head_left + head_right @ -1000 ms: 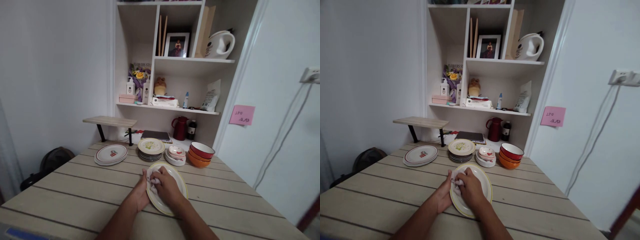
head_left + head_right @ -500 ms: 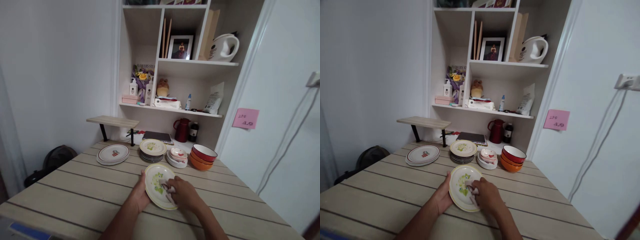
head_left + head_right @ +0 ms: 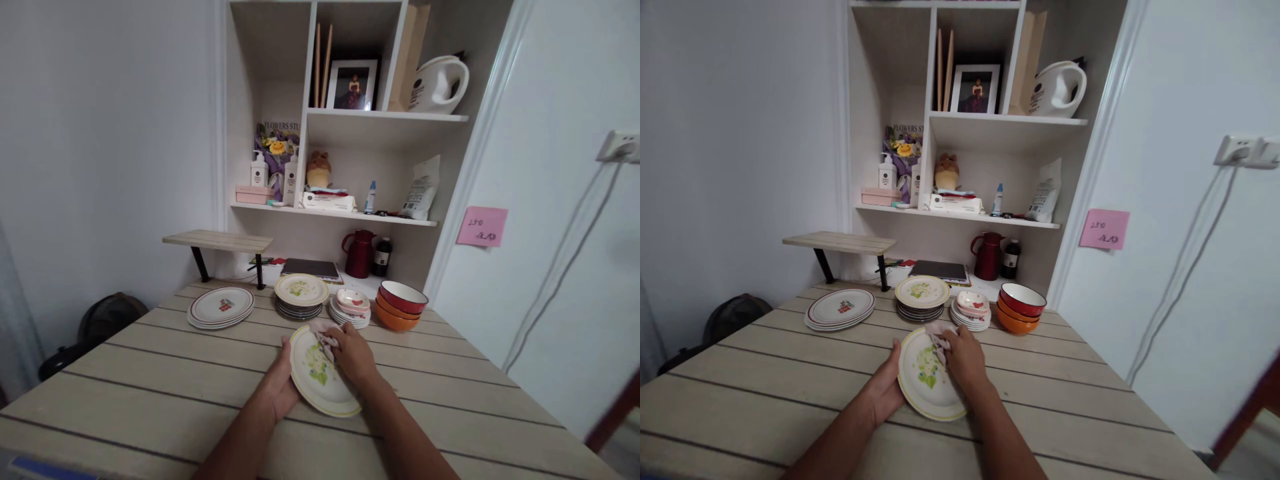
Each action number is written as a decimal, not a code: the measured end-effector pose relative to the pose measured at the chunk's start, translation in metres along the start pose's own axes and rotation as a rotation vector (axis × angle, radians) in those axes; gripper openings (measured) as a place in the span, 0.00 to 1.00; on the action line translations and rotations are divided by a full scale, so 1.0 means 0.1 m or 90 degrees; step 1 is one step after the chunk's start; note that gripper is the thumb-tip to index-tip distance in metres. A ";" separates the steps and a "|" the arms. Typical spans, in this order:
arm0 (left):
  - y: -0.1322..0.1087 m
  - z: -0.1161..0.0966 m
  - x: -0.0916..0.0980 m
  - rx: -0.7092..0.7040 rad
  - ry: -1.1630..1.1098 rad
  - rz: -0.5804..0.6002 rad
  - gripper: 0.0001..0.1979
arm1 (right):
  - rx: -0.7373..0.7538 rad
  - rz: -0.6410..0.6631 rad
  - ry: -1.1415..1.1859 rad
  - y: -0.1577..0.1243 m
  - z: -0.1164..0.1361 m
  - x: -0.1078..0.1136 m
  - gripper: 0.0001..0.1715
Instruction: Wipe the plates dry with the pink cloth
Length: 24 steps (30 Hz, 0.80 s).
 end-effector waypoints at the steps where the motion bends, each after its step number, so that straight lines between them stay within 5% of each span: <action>1: 0.00 -0.02 0.04 -0.017 -0.008 -0.001 0.37 | 0.008 0.014 -0.002 -0.04 -0.05 0.01 0.18; 4: -0.01 -0.09 0.10 -0.052 -0.023 0.000 0.37 | 0.063 0.069 -0.006 -0.21 -0.05 0.03 0.17; 7: -0.05 -0.11 0.07 -0.056 -0.030 0.015 0.38 | 0.154 0.118 -0.006 -0.40 0.22 0.03 0.20; 10: -0.09 -0.09 -0.03 -0.030 -0.018 0.024 0.38 | 0.242 0.068 0.052 -0.47 0.58 0.05 0.18; 13: -0.10 -0.06 -0.10 0.000 -0.002 0.011 0.35 | 0.215 -0.003 0.078 -0.32 0.72 0.05 0.25; 19: -0.04 -0.03 -0.03 0.010 0.004 0.005 0.36 | 0.017 0.009 -0.049 -0.01 0.21 0.01 0.25; 24: -0.01 -0.04 0.08 -0.003 -0.015 0.008 0.36 | 0.041 0.076 -0.081 -0.25 0.01 0.02 0.16</action>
Point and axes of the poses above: each hand's wrist, its own y-axis towards the middle knuckle, its own x-axis out of the back of the hand, z = x × y, the point moved 5 cm from there along y, towards the middle knuckle, and after that the axes turned 11 degrees about -y, right-handed, at the moved point
